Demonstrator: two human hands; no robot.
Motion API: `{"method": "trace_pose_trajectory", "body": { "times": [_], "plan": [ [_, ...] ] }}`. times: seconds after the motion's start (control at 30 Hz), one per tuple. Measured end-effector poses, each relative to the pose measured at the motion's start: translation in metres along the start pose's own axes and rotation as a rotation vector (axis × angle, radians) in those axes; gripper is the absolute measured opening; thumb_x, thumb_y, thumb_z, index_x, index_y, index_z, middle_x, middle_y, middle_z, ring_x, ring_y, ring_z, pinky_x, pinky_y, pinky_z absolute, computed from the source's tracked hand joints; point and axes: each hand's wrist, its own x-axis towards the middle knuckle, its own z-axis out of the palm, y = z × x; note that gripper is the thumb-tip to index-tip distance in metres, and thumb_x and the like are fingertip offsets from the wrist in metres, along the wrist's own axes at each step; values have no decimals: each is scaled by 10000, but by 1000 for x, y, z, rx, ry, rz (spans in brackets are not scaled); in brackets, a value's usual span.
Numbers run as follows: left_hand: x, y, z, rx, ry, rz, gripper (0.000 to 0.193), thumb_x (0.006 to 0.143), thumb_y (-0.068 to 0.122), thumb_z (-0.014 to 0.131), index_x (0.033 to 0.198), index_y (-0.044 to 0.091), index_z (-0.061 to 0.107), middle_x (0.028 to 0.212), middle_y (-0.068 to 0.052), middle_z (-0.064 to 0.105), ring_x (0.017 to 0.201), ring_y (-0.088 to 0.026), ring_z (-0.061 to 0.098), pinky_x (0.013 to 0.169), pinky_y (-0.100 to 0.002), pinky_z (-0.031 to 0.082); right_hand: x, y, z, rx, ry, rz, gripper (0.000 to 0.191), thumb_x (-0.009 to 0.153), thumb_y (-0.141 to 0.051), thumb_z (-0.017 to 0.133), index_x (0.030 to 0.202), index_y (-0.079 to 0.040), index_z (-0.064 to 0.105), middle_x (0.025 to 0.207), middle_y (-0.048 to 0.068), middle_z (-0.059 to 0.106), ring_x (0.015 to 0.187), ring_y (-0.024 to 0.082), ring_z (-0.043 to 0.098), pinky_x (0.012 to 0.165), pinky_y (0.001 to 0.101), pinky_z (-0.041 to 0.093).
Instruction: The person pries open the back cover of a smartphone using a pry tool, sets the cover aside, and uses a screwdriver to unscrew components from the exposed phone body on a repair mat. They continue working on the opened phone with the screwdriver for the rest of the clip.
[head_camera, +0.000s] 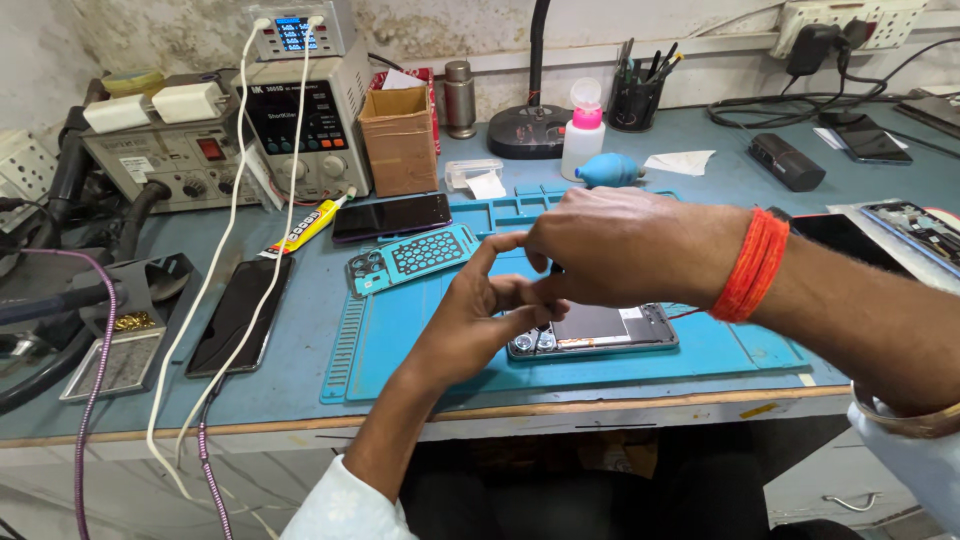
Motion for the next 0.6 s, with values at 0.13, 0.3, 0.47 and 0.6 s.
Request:
{"method": "trace_pose_trajectory", "body": {
  "times": [0.13,0.3,0.47,0.6],
  "plan": [
    [7,-7,13,276,118,117,759,797,-28,855,1422,76,437,991,-98,677,975,-195,673,932,-366,566,-4,-2,0,12,144,-149,248,971,-311,648,907,-122,794,750,127,718,696,300,704,684,430,558],
    [2,-5,7,1,-11,0,761,864,12,748,1482,135,320,1096,-36,700,1123,-145,691,1001,-351,540,-2,1,-1,281,530,-802,206,768,-215,634,887,-103,759,774,91,735,690,281,708,573,432,537],
    [3,-5,10,51,49,-35,746,856,59,759,1491,98,369,1010,-69,719,1016,-201,740,958,-399,610,0,1,0,-34,35,12,299,1015,-342,648,920,-118,821,795,143,727,764,299,728,752,415,577],
    [6,-10,19,287,127,107,851,785,15,863,1463,84,353,1018,-103,690,1011,-207,692,964,-390,565,-2,4,0,272,362,-658,206,817,-236,686,960,-136,795,784,70,759,685,285,737,618,428,567]
  ]
}}
